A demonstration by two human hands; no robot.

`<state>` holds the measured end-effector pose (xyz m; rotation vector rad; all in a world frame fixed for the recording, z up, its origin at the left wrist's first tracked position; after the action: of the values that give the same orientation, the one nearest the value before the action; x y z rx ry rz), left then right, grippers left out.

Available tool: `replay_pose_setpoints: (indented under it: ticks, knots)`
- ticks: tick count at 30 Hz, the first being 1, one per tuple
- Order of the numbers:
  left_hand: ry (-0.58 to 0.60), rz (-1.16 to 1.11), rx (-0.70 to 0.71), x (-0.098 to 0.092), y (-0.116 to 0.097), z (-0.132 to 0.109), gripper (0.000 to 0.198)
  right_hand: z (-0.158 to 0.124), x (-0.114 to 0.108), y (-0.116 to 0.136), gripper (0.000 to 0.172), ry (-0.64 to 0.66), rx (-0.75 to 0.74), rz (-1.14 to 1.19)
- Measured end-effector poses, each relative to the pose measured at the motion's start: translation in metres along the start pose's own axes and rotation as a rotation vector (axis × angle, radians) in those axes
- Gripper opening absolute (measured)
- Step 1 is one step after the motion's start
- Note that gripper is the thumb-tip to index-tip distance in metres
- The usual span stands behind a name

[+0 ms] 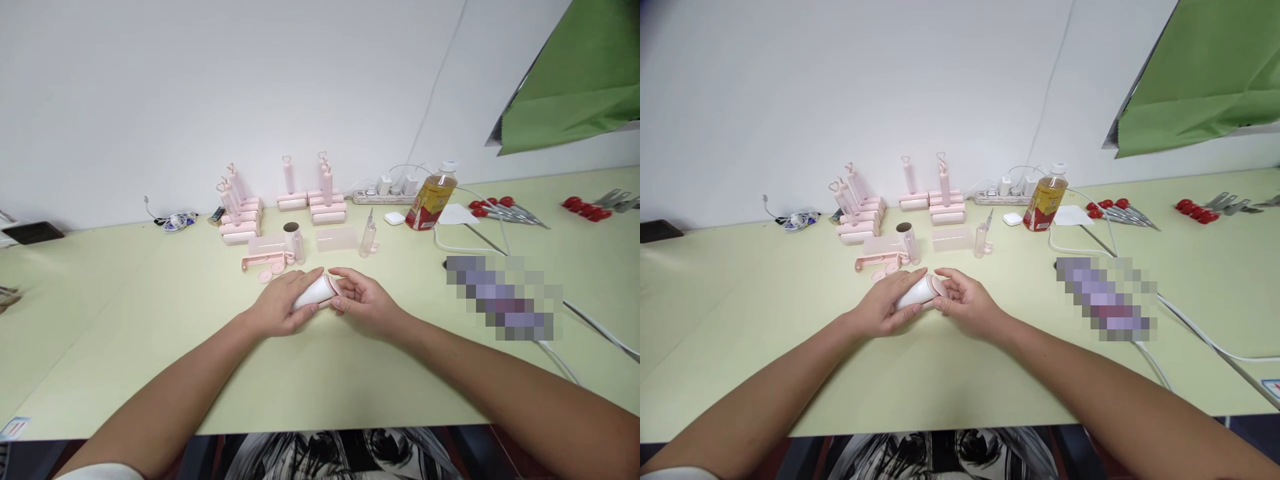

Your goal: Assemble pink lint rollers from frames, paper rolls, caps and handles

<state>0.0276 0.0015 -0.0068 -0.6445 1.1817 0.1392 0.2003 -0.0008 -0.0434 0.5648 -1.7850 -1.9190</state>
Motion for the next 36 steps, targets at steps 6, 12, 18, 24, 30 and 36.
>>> replay_pose_setpoints:
  ticks: [6,12,18,24,30,36]
  knots:
    - [-0.15,-0.38,-0.247,0.004,0.019,-0.007,0.066,-0.006,-0.054,0.031,0.029,-0.501,-0.067,-0.649]
    - [-0.244,-0.883,-0.331,0.015,0.03,-0.005,0.07,0.004,-0.088,0.026,0.055,-0.441,0.213,-1.026]
    - [-0.277,-1.185,-0.347,0.02,0.032,0.0,0.068,0.012,-0.084,0.018,0.059,-0.371,0.205,-1.126]
    - [-0.374,-1.431,-0.348,0.016,0.032,0.002,0.065,0.003,-0.056,0.038,0.019,-0.328,-0.161,-0.946]
    - [-0.349,-1.537,-0.322,0.013,0.028,0.003,0.067,-0.013,-0.011,0.033,0.024,0.003,-0.171,-0.599]
    - [-0.308,-1.57,-0.296,0.014,0.025,0.005,0.069,-0.02,0.0,0.042,0.033,0.09,-0.21,-0.662]
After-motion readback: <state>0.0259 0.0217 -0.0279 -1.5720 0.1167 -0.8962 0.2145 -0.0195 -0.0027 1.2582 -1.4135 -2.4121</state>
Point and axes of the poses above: each hand's wrist, its own z-axis towards the middle knuckle, its own x-axis out of the palm, y = z × x, the point moved 5 cm from there along z, towards the middle knuckle, and after that the axes turned 13 degrees about y, right-handed, at the moved point
